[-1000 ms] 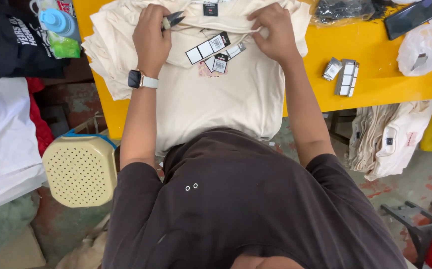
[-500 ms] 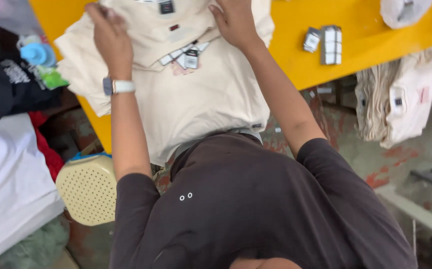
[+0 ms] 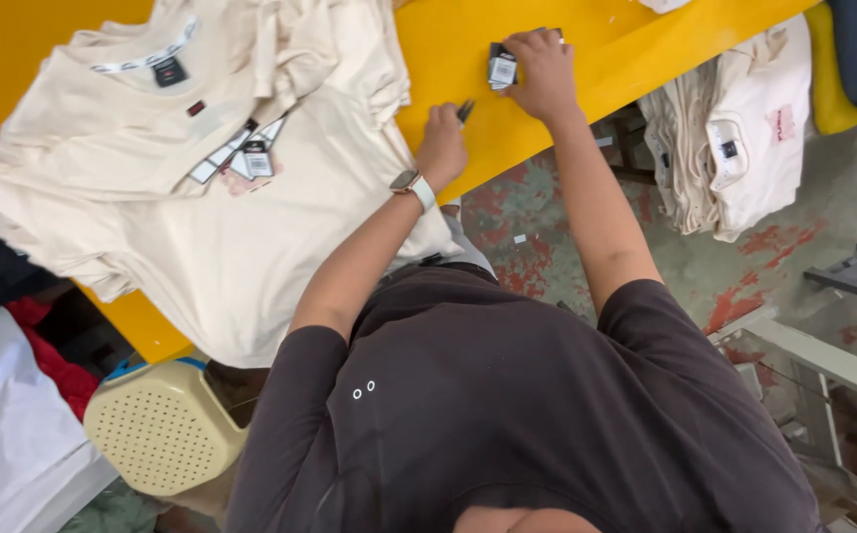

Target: Attaching brand and price tags to the neck area of t-shirts using a tagging tool at a factory workstation.

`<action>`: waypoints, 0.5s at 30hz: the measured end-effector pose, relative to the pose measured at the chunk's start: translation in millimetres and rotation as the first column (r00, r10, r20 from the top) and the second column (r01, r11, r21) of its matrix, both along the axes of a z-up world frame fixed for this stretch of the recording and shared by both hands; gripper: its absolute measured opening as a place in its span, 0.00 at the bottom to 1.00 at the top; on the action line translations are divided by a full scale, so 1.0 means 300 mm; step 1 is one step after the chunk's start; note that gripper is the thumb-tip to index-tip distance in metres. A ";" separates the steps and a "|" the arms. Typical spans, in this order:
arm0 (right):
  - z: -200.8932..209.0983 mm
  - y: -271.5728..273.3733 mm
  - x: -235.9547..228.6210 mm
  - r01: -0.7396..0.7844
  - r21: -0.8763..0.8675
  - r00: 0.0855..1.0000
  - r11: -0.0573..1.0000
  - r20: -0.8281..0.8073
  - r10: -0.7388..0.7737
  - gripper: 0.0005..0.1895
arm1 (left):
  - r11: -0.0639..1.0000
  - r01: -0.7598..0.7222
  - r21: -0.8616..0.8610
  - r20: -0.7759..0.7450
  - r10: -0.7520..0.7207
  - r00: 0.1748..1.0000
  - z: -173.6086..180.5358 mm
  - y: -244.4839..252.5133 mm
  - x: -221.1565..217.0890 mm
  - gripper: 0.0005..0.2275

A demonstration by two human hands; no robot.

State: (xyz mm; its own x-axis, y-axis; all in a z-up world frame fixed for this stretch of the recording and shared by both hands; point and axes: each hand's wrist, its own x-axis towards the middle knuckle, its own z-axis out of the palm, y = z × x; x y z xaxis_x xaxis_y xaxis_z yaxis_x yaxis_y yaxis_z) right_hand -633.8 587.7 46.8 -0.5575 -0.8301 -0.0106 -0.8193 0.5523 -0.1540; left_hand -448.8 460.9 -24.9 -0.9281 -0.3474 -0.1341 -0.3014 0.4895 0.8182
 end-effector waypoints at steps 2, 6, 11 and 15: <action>-0.023 0.011 -0.029 -0.031 -0.002 0.999 1.000 0.035 0.031 0.36 | 0.990 -0.080 -0.114 0.089 0.090 0.992 -0.048 -0.007 -0.059 0.16; -0.069 0.029 -0.068 -0.118 -0.106 0.993 0.987 0.000 0.119 0.31 | 0.875 -0.174 -0.451 0.084 0.236 0.968 0.027 -0.027 -0.075 0.19; 0.004 0.060 -0.053 -0.119 -0.247 0.989 0.962 0.054 0.136 0.30 | 0.952 -0.282 -0.118 -0.199 0.256 0.946 0.093 0.000 -0.180 0.07; 0.092 0.120 -0.035 -0.087 -0.444 0.939 0.892 0.264 0.223 0.35 | 0.822 -0.358 0.443 0.016 0.392 0.920 0.013 0.042 -0.287 0.13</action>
